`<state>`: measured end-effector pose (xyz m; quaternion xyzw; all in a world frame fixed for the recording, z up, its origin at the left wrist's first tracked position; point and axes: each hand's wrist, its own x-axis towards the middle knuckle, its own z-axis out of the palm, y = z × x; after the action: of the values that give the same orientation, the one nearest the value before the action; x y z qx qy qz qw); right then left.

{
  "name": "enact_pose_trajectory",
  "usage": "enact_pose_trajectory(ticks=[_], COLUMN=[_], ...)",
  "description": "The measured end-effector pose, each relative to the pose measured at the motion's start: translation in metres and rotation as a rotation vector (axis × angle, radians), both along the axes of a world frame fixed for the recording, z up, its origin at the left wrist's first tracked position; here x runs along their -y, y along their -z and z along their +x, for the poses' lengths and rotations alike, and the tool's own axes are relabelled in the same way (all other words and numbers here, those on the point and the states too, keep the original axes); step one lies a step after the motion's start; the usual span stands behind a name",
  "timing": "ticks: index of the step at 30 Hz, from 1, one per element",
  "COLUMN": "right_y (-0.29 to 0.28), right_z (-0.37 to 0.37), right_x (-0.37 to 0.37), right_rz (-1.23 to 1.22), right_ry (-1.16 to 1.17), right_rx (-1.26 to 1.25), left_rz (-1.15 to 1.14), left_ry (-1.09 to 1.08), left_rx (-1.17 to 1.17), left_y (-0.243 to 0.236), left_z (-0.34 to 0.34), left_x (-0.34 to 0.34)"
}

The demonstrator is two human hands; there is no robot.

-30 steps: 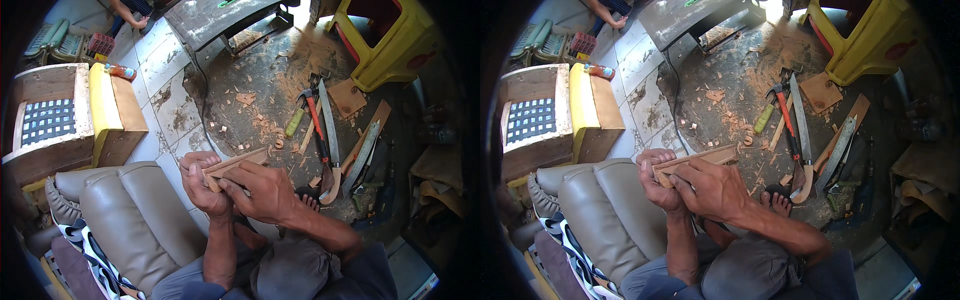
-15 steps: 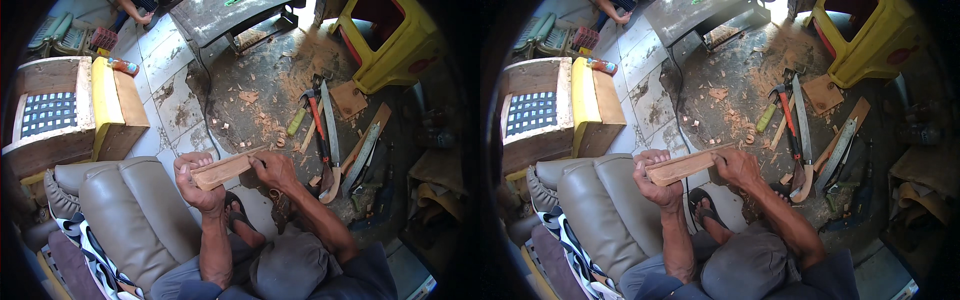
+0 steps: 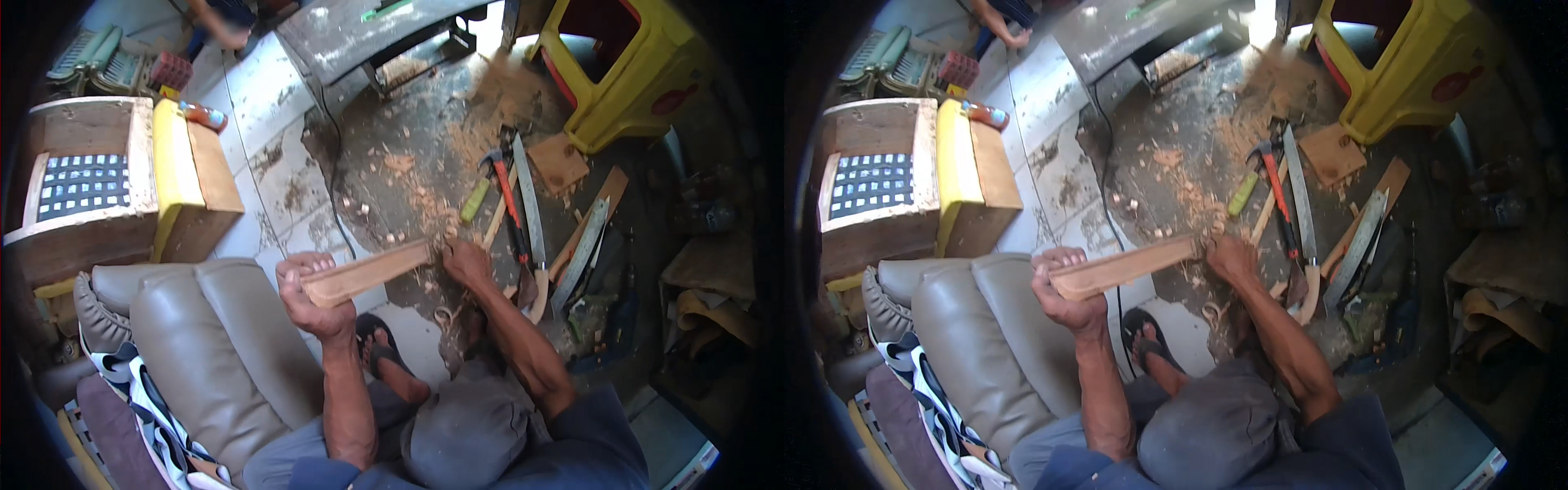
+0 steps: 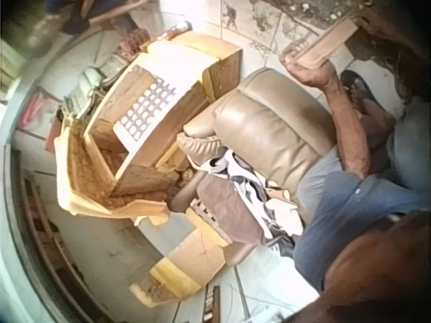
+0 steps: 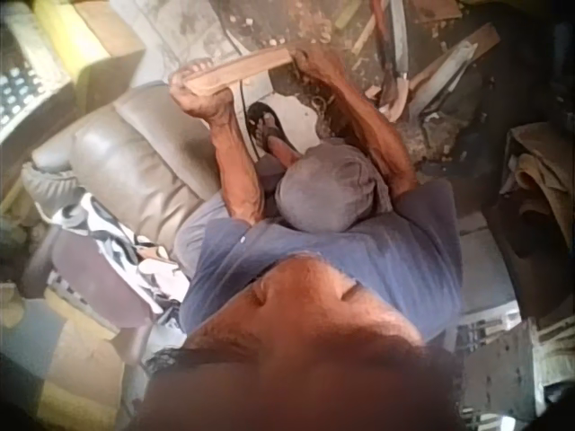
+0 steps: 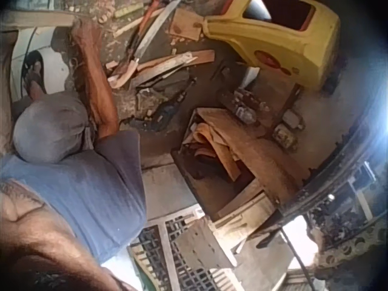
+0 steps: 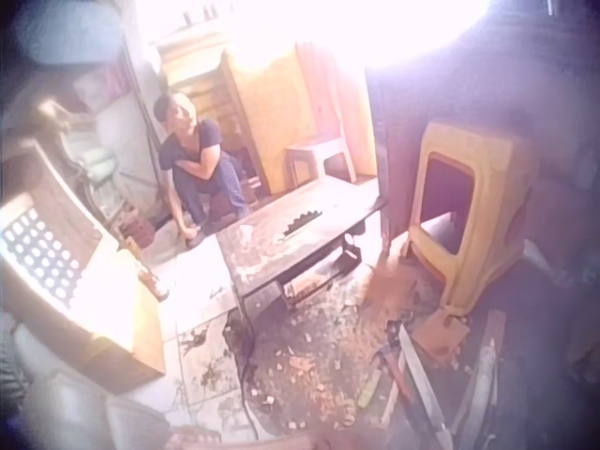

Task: The person carves a rectangular piece of wood using a knife, holding the wood with their left hand and the knife with their right. They repeatedly scrape the surface to remove shavings and shape the wood, occasionally rotating the piece to work on different sides.

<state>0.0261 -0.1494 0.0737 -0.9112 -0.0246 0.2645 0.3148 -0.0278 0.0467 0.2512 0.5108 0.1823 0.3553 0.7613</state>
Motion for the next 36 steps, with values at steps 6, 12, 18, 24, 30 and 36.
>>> enact_pose_trajectory(ticks=[6,12,18,24,30,36], right_y=[0.008,-0.011,-0.022,-0.009,-0.016,-0.047], right_z=[-0.002,0.001,0.003,0.005,0.004,-0.011], right_x=[-0.012,-0.019,-0.025,-0.028,-0.032,-0.036], right_rz=[-0.044,-0.046,-0.063,-0.127,-0.162,-0.081], right_ry=[-0.013,-0.016,0.006,-0.011,-0.033,-0.03], right_rx=[0.032,-0.005,-0.014,-0.027,-0.012,0.038], left_rz=[0.034,0.05,0.075,0.055,0.092,0.092], left_ry=[0.011,-0.028,-0.055,-0.059,-0.034,-0.008], left_rx=[0.027,-0.006,-0.017,-0.001,-0.018,-0.014], left_y=[-0.004,-0.005,-0.006,-0.003,0.0,-0.001], left_z=[0.005,0.006,0.009,0.009,0.009,0.008], left_x=[0.009,0.013,0.016,0.014,0.022,0.03])
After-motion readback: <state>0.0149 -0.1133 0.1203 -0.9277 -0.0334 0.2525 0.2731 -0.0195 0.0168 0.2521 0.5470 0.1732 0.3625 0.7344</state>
